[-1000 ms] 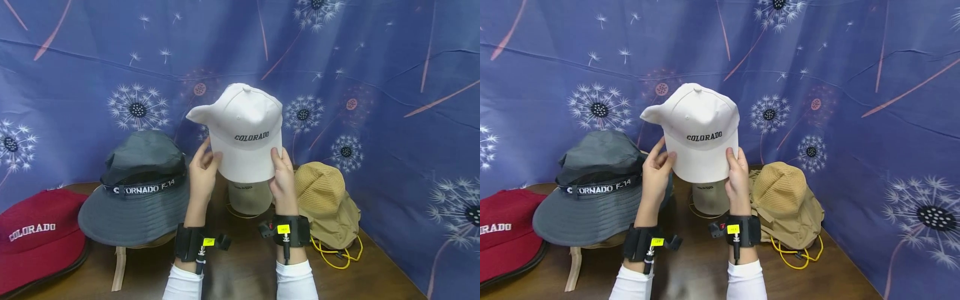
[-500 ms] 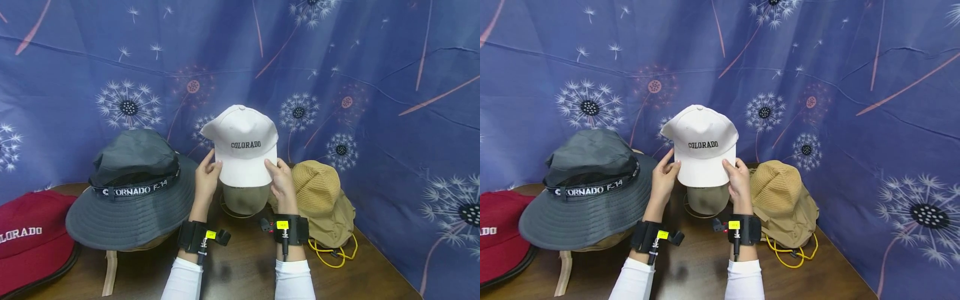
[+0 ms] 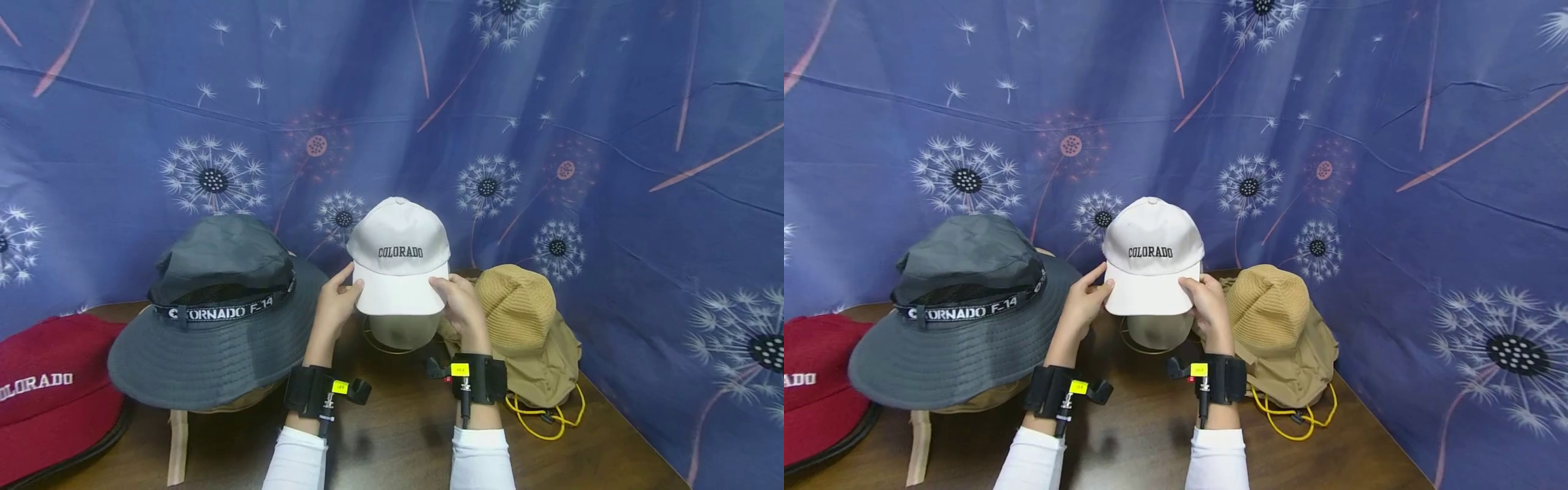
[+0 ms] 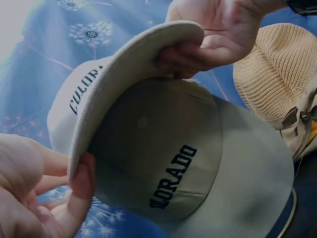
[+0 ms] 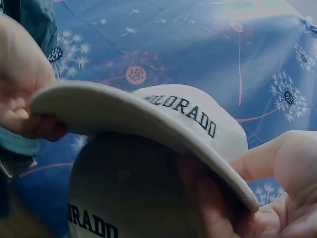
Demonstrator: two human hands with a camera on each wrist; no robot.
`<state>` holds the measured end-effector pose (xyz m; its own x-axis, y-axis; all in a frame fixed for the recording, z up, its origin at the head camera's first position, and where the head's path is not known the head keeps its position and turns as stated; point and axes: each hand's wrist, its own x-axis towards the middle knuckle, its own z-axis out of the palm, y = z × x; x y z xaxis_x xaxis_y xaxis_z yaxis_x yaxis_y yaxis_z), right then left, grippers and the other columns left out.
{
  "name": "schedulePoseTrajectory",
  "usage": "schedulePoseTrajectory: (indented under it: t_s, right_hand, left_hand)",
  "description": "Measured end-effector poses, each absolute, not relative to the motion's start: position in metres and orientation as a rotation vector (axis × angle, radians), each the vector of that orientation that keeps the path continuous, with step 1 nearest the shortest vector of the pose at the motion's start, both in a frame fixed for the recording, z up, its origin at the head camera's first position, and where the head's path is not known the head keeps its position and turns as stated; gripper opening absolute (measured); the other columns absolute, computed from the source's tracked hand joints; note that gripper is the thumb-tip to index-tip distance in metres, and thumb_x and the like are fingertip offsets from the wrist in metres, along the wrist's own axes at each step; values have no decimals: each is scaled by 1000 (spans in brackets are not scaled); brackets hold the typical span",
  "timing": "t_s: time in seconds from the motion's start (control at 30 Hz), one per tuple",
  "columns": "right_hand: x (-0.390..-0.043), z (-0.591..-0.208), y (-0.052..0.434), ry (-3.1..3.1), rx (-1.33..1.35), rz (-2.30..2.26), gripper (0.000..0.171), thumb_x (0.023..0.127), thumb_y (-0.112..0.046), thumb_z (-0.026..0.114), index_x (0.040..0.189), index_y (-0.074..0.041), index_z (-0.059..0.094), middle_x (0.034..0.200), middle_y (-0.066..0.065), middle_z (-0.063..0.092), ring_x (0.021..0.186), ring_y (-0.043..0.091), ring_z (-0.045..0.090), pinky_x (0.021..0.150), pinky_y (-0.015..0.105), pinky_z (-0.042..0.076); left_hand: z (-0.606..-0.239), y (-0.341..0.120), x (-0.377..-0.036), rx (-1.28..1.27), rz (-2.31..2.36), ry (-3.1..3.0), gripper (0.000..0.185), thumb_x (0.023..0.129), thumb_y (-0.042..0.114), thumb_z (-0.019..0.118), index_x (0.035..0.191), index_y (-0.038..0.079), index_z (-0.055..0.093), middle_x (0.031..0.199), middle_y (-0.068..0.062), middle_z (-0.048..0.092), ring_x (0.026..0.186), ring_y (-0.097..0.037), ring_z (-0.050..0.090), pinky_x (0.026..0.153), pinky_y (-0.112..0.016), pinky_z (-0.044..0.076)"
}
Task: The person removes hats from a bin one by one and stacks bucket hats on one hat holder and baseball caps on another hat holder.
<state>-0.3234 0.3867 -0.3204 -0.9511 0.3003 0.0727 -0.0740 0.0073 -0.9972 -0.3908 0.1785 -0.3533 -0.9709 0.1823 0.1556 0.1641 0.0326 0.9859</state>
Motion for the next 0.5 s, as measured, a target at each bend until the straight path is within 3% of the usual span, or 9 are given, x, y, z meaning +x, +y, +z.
schedulePoseTrajectory:
  t_s: [0.07, 0.17, 0.3, 0.4, 0.5]
  right_hand:
    - [-322, -321, 390, -2106, -225, 2011, 30, 97, -15, 48, 120, 5, 46, 79, -2, 57, 61, 5, 57, 51, 16, 46]
    - [-320, -322, 396, -2185, -184, 2028, 26, 97, -13, 45, 116, 5, 46, 73, -5, 57, 57, 3, 55, 49, 15, 43]
    - [-318, -326, 401, -2256, -152, 2040, 21, 98, -11, 42, 110, 6, 46, 74, -5, 59, 61, 2, 61, 57, 18, 54]
    - [-317, -330, 403, -2296, -176, 2027, 19, 97, -11, 43, 107, 5, 47, 74, -5, 60, 61, 3, 62, 58, 19, 56]
    - [-318, -333, 406, -2331, -188, 2023, 19, 96, -11, 43, 107, 5, 48, 75, -5, 59, 62, 3, 61, 58, 18, 55]
  left_hand:
    - [-353, 177, -390, 374, 2092, 2249, 51, 97, 21, 55, 146, 21, 40, 105, -20, 68, 67, -13, 58, 59, -23, 51]
    - [-353, 177, -387, 379, 2049, 2237, 51, 97, 19, 55, 146, 16, 41, 104, -23, 66, 74, -14, 64, 72, -33, 60]
    - [-356, 176, -384, 404, 1992, 2234, 51, 97, 16, 54, 145, 8, 40, 123, -27, 60, 92, -26, 67, 84, -44, 59]
    - [-360, 177, -383, 407, 1950, 2237, 51, 97, 15, 53, 145, 3, 39, 141, -25, 50, 106, -33, 65, 84, -43, 59]
    - [-363, 178, -383, 402, 1917, 2247, 51, 97, 15, 54, 143, 1, 40, 147, -23, 44, 109, -34, 65, 83, -41, 59]
